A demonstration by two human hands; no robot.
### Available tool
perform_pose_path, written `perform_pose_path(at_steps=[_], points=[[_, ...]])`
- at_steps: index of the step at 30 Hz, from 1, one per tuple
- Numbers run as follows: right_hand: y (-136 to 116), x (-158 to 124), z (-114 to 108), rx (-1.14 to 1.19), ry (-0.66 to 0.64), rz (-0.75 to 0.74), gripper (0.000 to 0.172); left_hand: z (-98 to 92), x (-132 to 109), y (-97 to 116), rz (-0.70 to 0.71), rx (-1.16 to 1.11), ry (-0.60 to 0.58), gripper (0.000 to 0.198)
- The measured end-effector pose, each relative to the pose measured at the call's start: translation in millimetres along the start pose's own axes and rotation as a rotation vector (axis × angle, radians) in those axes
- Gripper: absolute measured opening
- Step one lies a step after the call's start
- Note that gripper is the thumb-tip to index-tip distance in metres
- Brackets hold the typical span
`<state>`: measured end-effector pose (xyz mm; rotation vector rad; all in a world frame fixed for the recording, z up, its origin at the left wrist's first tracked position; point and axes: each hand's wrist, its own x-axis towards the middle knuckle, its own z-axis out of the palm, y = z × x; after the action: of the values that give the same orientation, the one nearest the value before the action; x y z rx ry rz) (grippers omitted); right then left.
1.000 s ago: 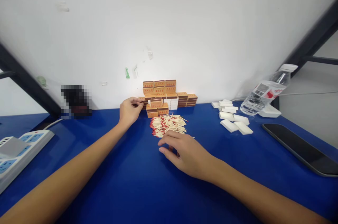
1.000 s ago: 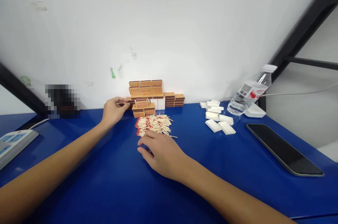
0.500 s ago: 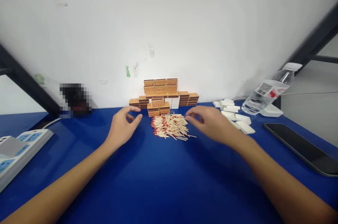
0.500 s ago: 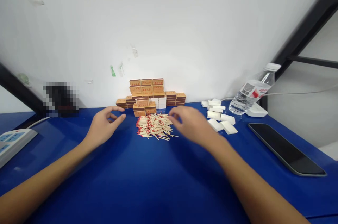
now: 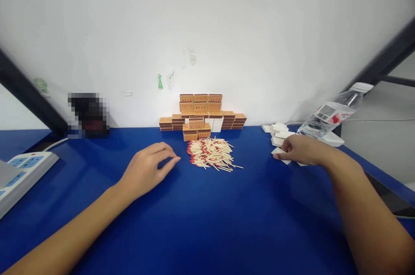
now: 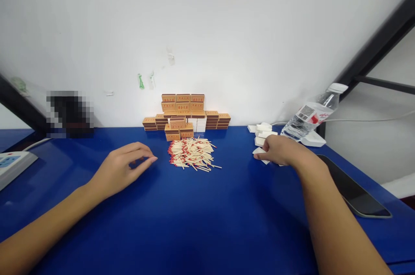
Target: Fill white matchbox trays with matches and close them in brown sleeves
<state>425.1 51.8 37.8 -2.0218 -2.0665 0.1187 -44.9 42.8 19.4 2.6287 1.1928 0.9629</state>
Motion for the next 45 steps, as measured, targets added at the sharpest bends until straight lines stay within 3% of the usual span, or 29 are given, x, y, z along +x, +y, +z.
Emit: perform_pose_path(at_steps=[3, 5, 7, 10, 12, 15, 20, 23, 27, 32, 38, 45], points=[[-39.2, -6.3, -7.3, 0.075, -0.148, -0.055, 0.031, 3.1, -3.4, 14.4, 0.028, -0.043, -0.009, 0.022], [-81.3, -17.0, -8.1, 0.281, -0.273, -0.203, 0.036, 4.7, -5.6, 24.7, 0.049, -0.068, -0.013, 0.021], [-127.6, -31.5, -1.4, 0.445, -0.369, -0.394, 0.034, 6.7, -7.8, 34.6, 0.063, -0.088, -0.061, 0.034], [-180.4, -50.5, 17.7, 0.444, -0.373, -0.554, 0.019, 10.7, -10.7, 44.5, 0.082, -0.101, -0.168, 0.057], [-194.9, -55.3, 28.0, 0.392, -0.351, -0.592, 0.025, 13.1, -12.2, 46.0, 0.082, -0.102, -0.223, 0.059], [-191.4, -46.9, 30.7, 0.403, -0.331, -0.582, 0.031, 15.4, -13.9, 42.5, 0.077, -0.092, -0.264, 0.049], [-176.4, -13.3, 22.1, 0.398, -0.178, -0.557, 0.013, 17.7, -15.5, 38.5, 0.083, -0.068, -0.257, 0.037], [-180.7, -2.1, 25.3, 0.312, -0.18, -0.593, 0.008, 18.5, -15.5, 40.5, 0.101, -0.059, -0.243, 0.028], [-194.9, -0.3, 39.2, 0.248, -0.215, -0.64, 0.007, 17.3, -15.1, 40.5, 0.127, -0.039, -0.242, 0.021], [-202.7, 0.1, 53.1, 0.11, -0.146, -0.62, 0.016, 15.1, -14.8, 36.5, 0.133, -0.012, -0.246, 0.024], [-199.5, -1.1, 50.6, 0.088, -0.16, -0.577, 0.022, 15.1, -13.7, 32.4, 0.164, 0.045, -0.222, 0.023], [-193.6, -0.2, 50.4, 0.006, -0.124, -0.594, 0.009, 13.7, -14.9, 29.1, 0.217, 0.078, -0.168, 0.023]])
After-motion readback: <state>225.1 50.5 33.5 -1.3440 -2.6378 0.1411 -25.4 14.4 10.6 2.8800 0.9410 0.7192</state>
